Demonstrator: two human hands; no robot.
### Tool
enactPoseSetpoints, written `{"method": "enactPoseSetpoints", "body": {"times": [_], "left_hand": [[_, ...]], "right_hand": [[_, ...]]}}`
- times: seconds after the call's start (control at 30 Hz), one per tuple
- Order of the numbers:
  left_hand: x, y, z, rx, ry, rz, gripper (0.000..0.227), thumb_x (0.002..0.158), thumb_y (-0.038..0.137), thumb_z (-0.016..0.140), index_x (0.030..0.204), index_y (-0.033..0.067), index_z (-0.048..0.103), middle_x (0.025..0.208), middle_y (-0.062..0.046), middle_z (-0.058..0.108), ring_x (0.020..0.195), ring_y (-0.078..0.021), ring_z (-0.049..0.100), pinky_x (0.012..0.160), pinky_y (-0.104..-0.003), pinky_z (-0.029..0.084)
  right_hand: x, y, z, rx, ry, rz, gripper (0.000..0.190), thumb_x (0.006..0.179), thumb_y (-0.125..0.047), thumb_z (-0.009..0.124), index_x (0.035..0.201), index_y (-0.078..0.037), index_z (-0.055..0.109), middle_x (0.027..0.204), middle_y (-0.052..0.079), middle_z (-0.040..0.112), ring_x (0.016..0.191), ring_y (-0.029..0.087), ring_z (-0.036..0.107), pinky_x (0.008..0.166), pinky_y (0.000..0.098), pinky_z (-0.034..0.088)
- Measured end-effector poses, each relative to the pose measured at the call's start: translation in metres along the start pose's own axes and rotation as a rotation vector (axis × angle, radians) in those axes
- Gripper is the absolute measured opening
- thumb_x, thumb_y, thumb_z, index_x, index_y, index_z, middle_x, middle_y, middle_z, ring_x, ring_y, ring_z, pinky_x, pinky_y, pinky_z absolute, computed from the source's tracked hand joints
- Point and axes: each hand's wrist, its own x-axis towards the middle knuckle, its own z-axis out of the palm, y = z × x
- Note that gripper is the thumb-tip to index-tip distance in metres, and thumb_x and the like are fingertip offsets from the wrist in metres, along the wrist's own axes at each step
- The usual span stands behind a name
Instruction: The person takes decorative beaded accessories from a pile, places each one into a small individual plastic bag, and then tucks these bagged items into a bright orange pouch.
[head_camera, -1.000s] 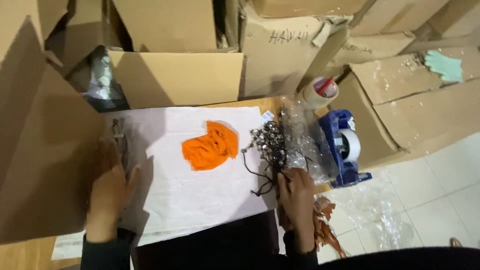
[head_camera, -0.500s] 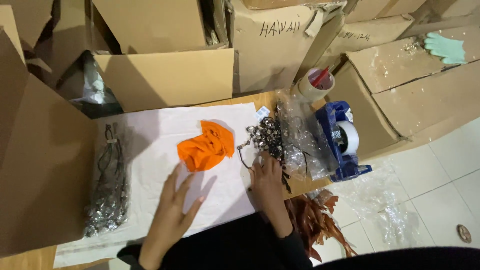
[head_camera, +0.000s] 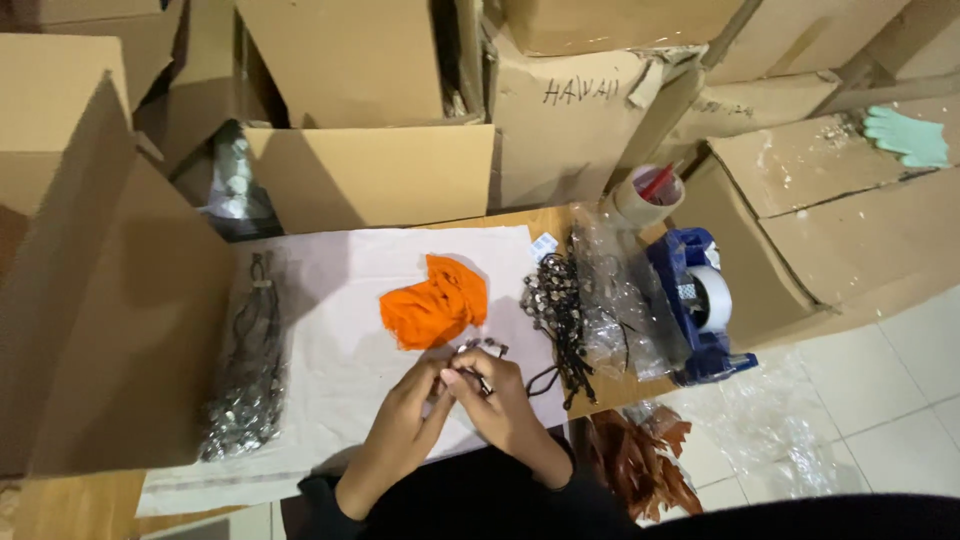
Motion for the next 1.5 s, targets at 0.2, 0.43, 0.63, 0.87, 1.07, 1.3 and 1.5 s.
{"method": "enactPoseSetpoints", "body": {"times": [0.2, 0.43, 0.63, 0.87, 1.07, 1.3, 1.5], "left_hand": [[0.004, 0.029, -0.039, 0.0, 0.167, 0.077, 0.019, 0.105, 0.015, 0.049, 0.108, 0.0016, 0.063, 0.099, -0.011, 0.066, 0.093, -0.0256, 0.063, 0.083, -0.035, 0.048], [0.008, 0.054, -0.077, 0.096, 0.213, 0.194, 0.011, 0.099, 0.011, 0.061, 0.095, 0.001, 0.062, 0.079, -0.009, 0.057, 0.072, -0.0248, 0.051, 0.07, -0.035, 0.041], [-0.005, 0.058, -0.096, 0.091, 0.312, 0.139, 0.018, 0.098, 0.008, 0.058, 0.081, 0.0051, 0.057, 0.071, -0.003, 0.044, 0.071, -0.0168, 0.043, 0.065, -0.031, 0.032], [0.0, 0.088, -0.122, 0.147, 0.194, 0.029, 0.007, 0.093, 0.014, 0.066, 0.094, 0.008, 0.062, 0.078, -0.003, 0.054, 0.072, -0.018, 0.053, 0.07, -0.031, 0.041], [0.026, 0.149, -0.133, 0.064, 0.044, 0.087, 0.024, 0.101, 0.024, 0.061, 0.122, 0.0128, 0.058, 0.075, 0.0, 0.051, 0.063, -0.0152, 0.05, 0.067, -0.028, 0.044], [0.046, 0.153, -0.134, -0.049, 0.214, 0.222, 0.012, 0.102, 0.019, 0.061, 0.1, 0.007, 0.064, 0.07, 0.001, 0.056, 0.057, -0.0109, 0.045, 0.056, -0.026, 0.039], [0.06, 0.14, -0.138, -0.067, 0.245, 0.253, 0.01, 0.098, 0.017, 0.066, 0.101, 0.007, 0.068, 0.081, 0.0, 0.065, 0.058, -0.0111, 0.038, 0.056, -0.025, 0.037]], "right_hand": [[0.015, -0.012, -0.019, 0.035, -0.065, -0.156, 0.01, 0.096, -0.006, 0.068, 0.088, -0.004, 0.064, 0.075, 0.007, 0.064, 0.065, 0.015, 0.055, 0.061, 0.0299, 0.044], [0.035, -0.04, -0.05, -0.088, -0.163, -0.247, 0.008, 0.095, -0.014, 0.071, 0.101, -0.009, 0.07, 0.084, 0.0, 0.07, 0.071, 0.011, 0.059, 0.068, 0.0253, 0.047], [0.044, -0.047, -0.059, 0.053, -0.343, -0.141, 0.017, 0.093, -0.012, 0.073, 0.11, -0.007, 0.07, 0.106, 0.005, 0.073, 0.097, 0.016, 0.067, 0.089, 0.0288, 0.053], [0.068, -0.093, -0.057, 0.103, -0.275, -0.163, 0.013, 0.089, -0.008, 0.077, 0.102, -0.007, 0.074, 0.097, 0.005, 0.075, 0.08, 0.01, 0.061, 0.067, 0.0213, 0.041], [0.085, -0.146, -0.036, -0.028, -0.24, -0.487, 0.01, 0.09, -0.008, 0.075, 0.101, -0.008, 0.075, 0.095, 0.008, 0.073, 0.083, 0.018, 0.068, 0.082, 0.0296, 0.053], [0.081, -0.148, -0.016, 0.062, 0.168, -0.509, 0.015, 0.08, -0.002, 0.081, 0.09, -0.004, 0.07, 0.088, 0.011, 0.073, 0.083, 0.02, 0.071, 0.08, 0.0288, 0.057], [0.089, -0.149, -0.02, -0.112, 0.205, -0.555, 0.008, 0.083, -0.005, 0.078, 0.087, -0.002, 0.072, 0.086, 0.013, 0.074, 0.077, 0.023, 0.073, 0.074, 0.0287, 0.057]]}}
